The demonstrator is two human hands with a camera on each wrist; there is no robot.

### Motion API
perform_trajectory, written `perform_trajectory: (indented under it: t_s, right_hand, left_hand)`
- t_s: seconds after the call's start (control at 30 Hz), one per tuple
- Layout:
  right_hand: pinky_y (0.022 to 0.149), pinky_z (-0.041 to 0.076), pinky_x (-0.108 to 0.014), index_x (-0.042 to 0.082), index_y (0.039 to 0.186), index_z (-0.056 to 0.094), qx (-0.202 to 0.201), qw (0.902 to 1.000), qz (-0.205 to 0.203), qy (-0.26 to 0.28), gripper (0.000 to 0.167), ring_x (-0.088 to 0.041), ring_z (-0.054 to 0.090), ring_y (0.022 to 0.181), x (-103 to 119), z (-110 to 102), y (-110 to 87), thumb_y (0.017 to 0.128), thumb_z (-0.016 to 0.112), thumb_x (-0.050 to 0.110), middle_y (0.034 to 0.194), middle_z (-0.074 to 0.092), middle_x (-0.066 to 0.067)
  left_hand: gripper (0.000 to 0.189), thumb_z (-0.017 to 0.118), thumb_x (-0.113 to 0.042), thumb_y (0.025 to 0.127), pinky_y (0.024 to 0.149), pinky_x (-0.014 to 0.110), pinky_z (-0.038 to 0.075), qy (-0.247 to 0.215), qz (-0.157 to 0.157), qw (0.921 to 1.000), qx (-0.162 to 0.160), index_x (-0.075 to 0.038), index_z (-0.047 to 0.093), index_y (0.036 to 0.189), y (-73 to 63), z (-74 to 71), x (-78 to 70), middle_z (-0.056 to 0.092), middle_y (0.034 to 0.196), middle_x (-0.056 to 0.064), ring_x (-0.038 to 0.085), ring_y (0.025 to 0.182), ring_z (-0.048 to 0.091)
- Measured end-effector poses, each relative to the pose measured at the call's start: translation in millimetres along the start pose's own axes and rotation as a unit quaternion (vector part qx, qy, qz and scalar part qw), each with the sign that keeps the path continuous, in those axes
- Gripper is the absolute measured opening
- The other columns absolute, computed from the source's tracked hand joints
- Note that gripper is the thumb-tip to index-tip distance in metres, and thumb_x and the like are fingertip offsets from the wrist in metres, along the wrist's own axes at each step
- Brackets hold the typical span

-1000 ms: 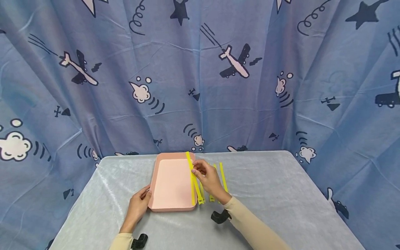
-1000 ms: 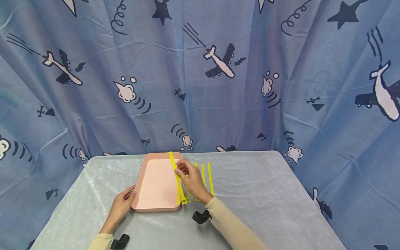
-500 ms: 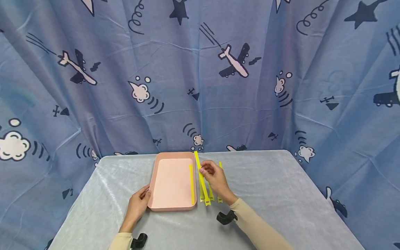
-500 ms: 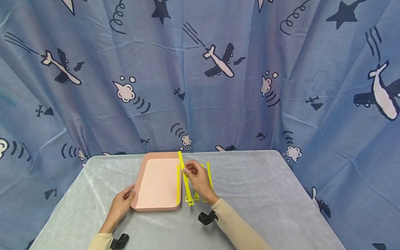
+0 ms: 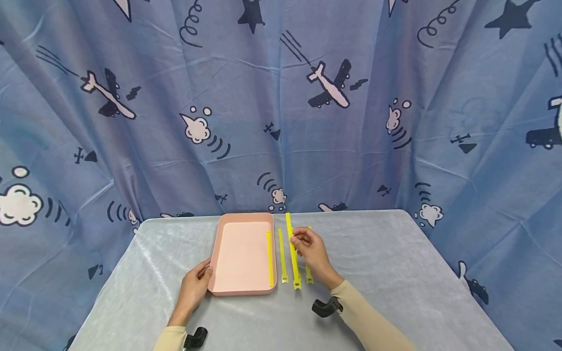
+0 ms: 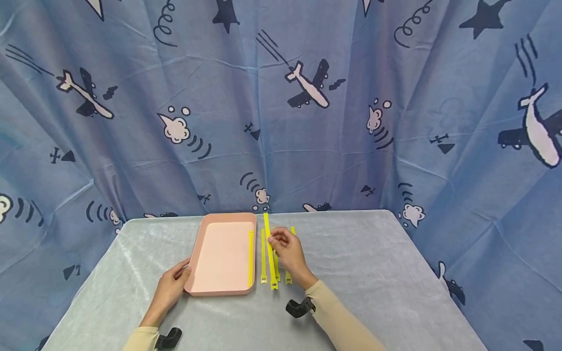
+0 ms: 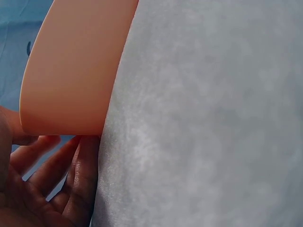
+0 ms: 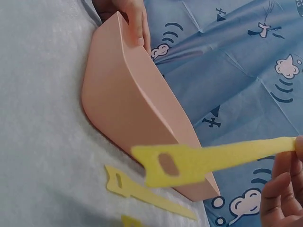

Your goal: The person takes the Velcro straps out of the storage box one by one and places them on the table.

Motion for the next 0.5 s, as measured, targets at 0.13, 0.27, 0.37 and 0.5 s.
perform_trajectory:
  t_s: [0.13, 0.27, 0.37, 0.5]
  right_hand:
    - [0.058, 0.044, -0.023, 0.006, 0.113, 0.062, -0.01, 0.9999, 0.007, -0.009, 0.019, -0.012, 0.053, 0.07, -8.0, -8.1, 2.0, 0.095, 0.064, 0.013, 0.091, 0.061, -0.007]
    - [0.058, 0.043, -0.023, 0.005, 0.114, 0.062, -0.011, 0.9998, 0.015, -0.012, 0.02, -0.012, 0.053, 0.069, -11.3, -17.2, 3.6, 0.095, 0.065, 0.013, 0.094, 0.062, -0.01]
    - [0.06, 0.043, -0.024, 0.005, 0.115, 0.061, -0.014, 0.9995, 0.025, -0.012, 0.021, -0.012, 0.053, 0.071, -13.0, -24.7, 4.9, 0.096, 0.064, 0.012, 0.094, 0.062, -0.008]
    - [0.061, 0.044, -0.025, 0.006, 0.116, 0.06, -0.022, 0.9988, 0.04, -0.016, 0.022, -0.013, 0.053, 0.074, -15.5, -34.9, 6.6, 0.096, 0.063, 0.014, 0.094, 0.061, -0.004]
  left_hand:
    - [0.042, 0.052, -0.022, 0.102, 0.095, 0.045, 0.052, -0.002, 0.0, 1.0, 0.002, -0.007, 0.053, 0.141, -0.8, 0.1, 0.0, 0.065, 0.128, 0.02, 0.032, 0.116, 0.064]
    - [0.043, 0.051, -0.022, 0.102, 0.095, 0.045, 0.052, -0.002, -0.001, 1.0, 0.002, -0.006, 0.053, 0.142, 0.0, 0.6, 0.7, 0.065, 0.129, 0.021, 0.032, 0.117, 0.064]
    - [0.042, 0.051, -0.022, 0.102, 0.095, 0.044, 0.052, -0.003, -0.002, 1.0, 0.002, -0.006, 0.053, 0.141, 0.7, 0.5, 1.1, 0.064, 0.129, 0.021, 0.032, 0.117, 0.063]
    - [0.042, 0.051, -0.022, 0.102, 0.093, 0.043, 0.053, -0.002, -0.002, 1.0, 0.001, -0.006, 0.054, 0.141, 1.4, -0.3, 1.5, 0.065, 0.129, 0.021, 0.032, 0.116, 0.064]
Point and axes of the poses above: each hand's wrist, its own y-axis towards the middle knuckle, its own z-axis out of the palm, x = y × z, the point moved 9 cm from there along y, towards the middle knuckle
